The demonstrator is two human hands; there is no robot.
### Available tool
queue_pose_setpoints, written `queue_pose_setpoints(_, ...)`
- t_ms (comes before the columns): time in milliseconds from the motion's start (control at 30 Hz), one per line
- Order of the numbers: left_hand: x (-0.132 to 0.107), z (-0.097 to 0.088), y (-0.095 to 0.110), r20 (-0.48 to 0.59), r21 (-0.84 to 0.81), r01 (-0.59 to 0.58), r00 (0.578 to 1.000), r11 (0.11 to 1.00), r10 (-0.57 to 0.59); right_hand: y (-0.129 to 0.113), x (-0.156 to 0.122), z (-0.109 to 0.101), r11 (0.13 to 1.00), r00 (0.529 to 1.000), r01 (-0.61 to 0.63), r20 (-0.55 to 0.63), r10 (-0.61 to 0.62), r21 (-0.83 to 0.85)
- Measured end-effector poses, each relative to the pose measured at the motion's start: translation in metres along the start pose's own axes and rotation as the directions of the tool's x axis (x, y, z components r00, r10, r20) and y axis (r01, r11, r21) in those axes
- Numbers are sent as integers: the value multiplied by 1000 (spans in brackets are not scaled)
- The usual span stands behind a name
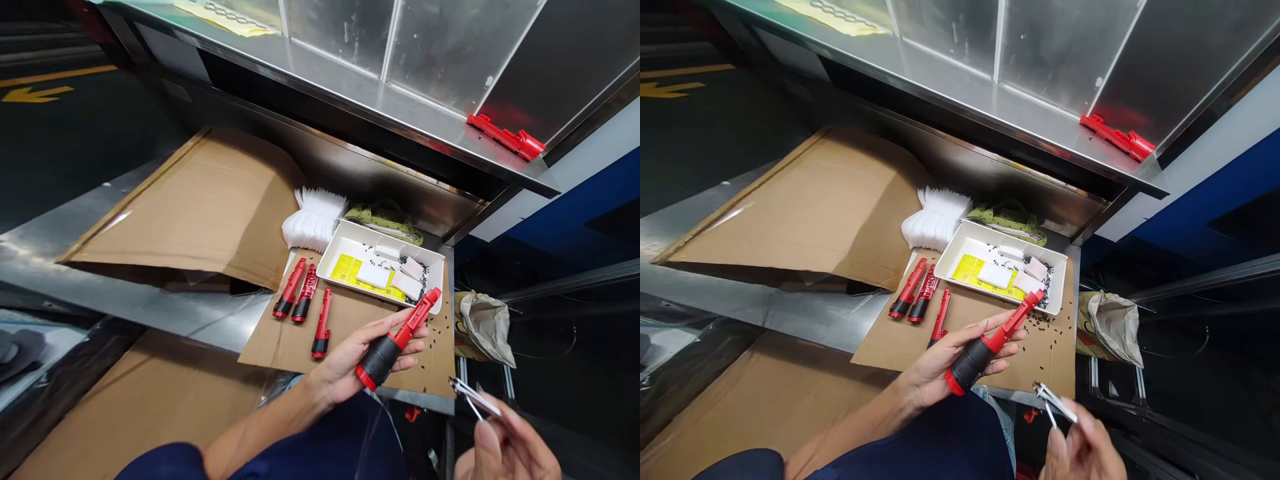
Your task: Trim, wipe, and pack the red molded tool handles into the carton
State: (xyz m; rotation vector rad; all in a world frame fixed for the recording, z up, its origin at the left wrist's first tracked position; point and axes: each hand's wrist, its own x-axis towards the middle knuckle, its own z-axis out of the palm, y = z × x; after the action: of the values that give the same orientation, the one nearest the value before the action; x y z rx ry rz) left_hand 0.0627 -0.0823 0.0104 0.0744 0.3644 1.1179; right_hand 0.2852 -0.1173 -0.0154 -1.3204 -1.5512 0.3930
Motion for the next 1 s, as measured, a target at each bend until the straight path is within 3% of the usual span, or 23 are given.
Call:
queue_pose_setpoints(33, 1, -4, 1, -13, -26, -6, 1000, 1000, 5, 11, 6, 5, 999, 1000, -22, -12, 22, -29)
queue_pose_setpoints(100, 3, -11, 4, -30, -74, -26, 999, 997, 23, 38, 15, 26, 980, 990, -105, 77, 120, -169)
queue_pose_setpoints(200, 5, -20, 7, -39, -126, -56, 998, 990, 51, 81, 15, 72, 894, 901, -146, 316, 296, -423)
queue_pose_setpoints(300, 3, -24, 11, -58, -157, -85, 995, 984, 77, 106, 7, 103, 885, 867, -118, 387, 313, -451)
queue_pose_setpoints(367, 1, -25, 12, -88, -134, -118, 990, 984, 107, 105, 5, 107, 897, 882, -101, 379, 281, -429)
queue_pose_setpoints(433, -1, -27, 10, -122, -47, -184, 977, 982, 177, 90, 6, 102, 922, 865, -166, 397, 307, -351)
queue_pose_setpoints(500, -3, -31, 3, -150, 119, -276, 945, 954, 292, 65, 7, 94, 936, 779, -314, 519, 350, -161)
queue_pose_setpoints(567, -6, -39, -7, -140, 341, -340, 903, 876, 406, 37, 3, 92, 874, 634, -481, 714, 299, 61)
queue_pose_setpoints(633, -12, -53, -20, -94, 590, -321, 884, 741, 458, 18, -9, 97, 779, 524, -599, 826, 206, 186)
queue_pose_setpoints(700, -21, -77, -30, -49, 812, -219, 898, 542, 437, 13, -27, 107, 734, 467, -652, 863, 194, 187)
queue_pose_setpoints(767, -30, -110, -37, -42, 957, -86, 905, 278, 424, 23, -46, 115, 791, 426, -607, 872, 241, 78)
queue_pose_setpoints(800, -34, -130, -39, -30, 993, -27, 885, 116, 464, 32, -55, 119, 831, 404, -557, 875, 267, 4)
queue_pose_setpoints(900, -41, -193, -41, 133, 859, 206, 793, -468, 594, 54, -68, 129, 894, 389, -405, 849, 358, -191)
queue_pose_setpoints(933, -42, -212, -40, 170, 770, 287, 769, -570, 616, 57, -69, 134, 898, 405, -369, 828, 387, -240)
queue_pose_setpoints(1000, -44, -241, -36, 209, 644, 373, 754, -668, 623, 57, -65, 148, 898, 449, -279, 781, 435, -340)
